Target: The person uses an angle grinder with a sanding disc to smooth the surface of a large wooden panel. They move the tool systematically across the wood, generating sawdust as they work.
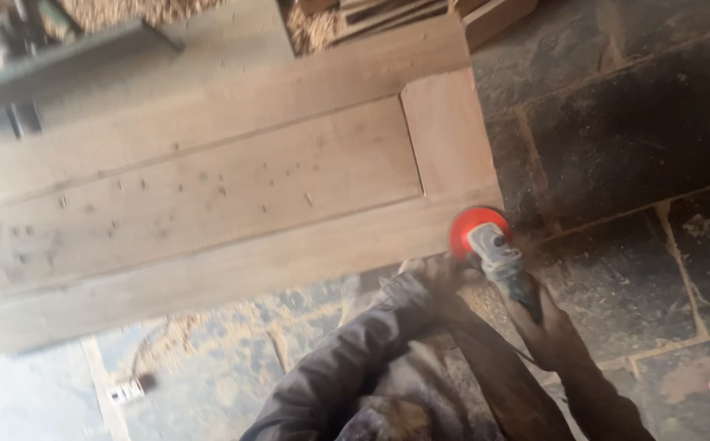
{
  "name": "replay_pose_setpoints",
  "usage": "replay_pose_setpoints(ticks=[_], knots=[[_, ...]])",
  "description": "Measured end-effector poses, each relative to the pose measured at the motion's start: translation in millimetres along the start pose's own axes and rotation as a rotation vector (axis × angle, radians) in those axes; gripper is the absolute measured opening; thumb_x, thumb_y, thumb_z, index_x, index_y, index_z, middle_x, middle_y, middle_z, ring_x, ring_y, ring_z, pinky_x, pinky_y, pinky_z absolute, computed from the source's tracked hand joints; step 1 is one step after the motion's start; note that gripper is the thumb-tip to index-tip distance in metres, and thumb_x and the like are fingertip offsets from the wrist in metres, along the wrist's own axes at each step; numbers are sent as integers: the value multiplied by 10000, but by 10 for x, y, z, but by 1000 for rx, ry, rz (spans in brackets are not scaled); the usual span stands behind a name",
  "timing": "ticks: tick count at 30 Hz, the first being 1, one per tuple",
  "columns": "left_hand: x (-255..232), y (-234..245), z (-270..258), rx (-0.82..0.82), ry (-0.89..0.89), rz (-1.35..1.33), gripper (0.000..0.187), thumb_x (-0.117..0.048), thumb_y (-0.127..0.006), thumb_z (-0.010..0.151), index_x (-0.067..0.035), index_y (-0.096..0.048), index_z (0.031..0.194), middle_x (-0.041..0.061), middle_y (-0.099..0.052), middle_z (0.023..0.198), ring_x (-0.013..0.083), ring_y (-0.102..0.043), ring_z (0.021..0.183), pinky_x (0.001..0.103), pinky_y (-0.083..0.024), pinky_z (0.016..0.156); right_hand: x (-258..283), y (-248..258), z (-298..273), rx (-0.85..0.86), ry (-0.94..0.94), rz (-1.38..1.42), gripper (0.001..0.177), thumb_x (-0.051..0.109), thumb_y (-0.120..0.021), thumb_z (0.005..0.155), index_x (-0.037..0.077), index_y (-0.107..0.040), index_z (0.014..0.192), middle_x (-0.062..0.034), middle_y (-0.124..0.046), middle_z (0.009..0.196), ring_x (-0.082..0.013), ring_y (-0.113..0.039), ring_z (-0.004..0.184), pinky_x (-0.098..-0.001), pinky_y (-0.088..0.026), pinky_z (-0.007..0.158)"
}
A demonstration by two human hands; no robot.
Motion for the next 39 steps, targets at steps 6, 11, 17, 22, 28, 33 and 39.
replay_pose_setpoints(ticks=[6, 11, 17, 22, 28, 33, 39], knots=[[-104, 242, -534, 480, 478, 135, 942, -707, -646, 754, -208, -401, 1515, 74, -516, 1234, 207, -614, 979, 359, -527, 730, 247, -232, 194, 202, 201, -221, 796, 524, -572, 916, 80, -385, 1550, -277, -612, 1362, -402, -607, 1276, -492, -535, 1022], [153, 479, -1115, 255, 1130, -57, 501, -602, -404, 1094, -187, -596, 1297, 77, -695, 971, 195, -658, 791, 356, -529, 649, 853, -905, 226, 454, 306, -388, 748, 629, -480, 901, 132, -453, 1460, -184, -770, 1025, -278, -793, 696, -371, -660, 560], [250, 815, -2269, 67, 1195, 108, 381, -430, -399, 1107, -138, -562, 1290, 63, -647, 815, 192, -594, 621, 366, -513, 489, 1723, -1797, -19, 569, 629, -717, 772, 643, -475, 977, 87, -380, 1505, -101, -686, 763, -166, -614, 485, -313, -544, 398], [539, 518, -2563, 63, 806, 517, 293, -203, -455, 1095, -122, -572, 1351, 37, -599, 832, 151, -506, 513, 308, -453, 369, 1627, -1929, 72, 425, 1047, -789, 587, 539, -526, 1011, 136, -507, 1438, -152, -639, 924, -132, -607, 504, -275, -551, 394], [749, -31, -1948, 31, 895, 150, 316, -394, -440, 1150, -144, -619, 1080, -8, -570, 635, 97, -465, 457, 328, -409, 391, 743, -1471, 280, 103, 1196, -938, 360, 307, -535, 1028, 335, -580, 1384, -190, -630, 1088, -155, -678, 649, -255, -609, 478], [683, -314, -1407, -14, 714, 183, 478, -595, -505, 1033, -127, -592, 1002, -15, -544, 505, 143, -486, 374, 336, -402, 347, 272, -1080, 425, 214, 750, -562, 671, 492, -590, 948, 84, -458, 1463, -278, -640, 1135, -332, -739, 892, -390, -657, 685], [471, -396, -935, -151, 542, 217, 482, -609, -503, 1017, -141, -611, 1059, 23, -637, 564, 190, -590, 467, 395, -473, 449, 259, -603, 228, 249, 212, -318, 744, 580, -577, 892, 87, -471, 1439, -254, -702, 1157, -378, -751, 1023, -466, -637, 820]])
Point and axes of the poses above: each hand's wrist, its own z-axis towards the middle knuckle, its own y-axis out of the back of the hand, x = y × z, the point moved 1 cm from there along z, towards the middle knuckle
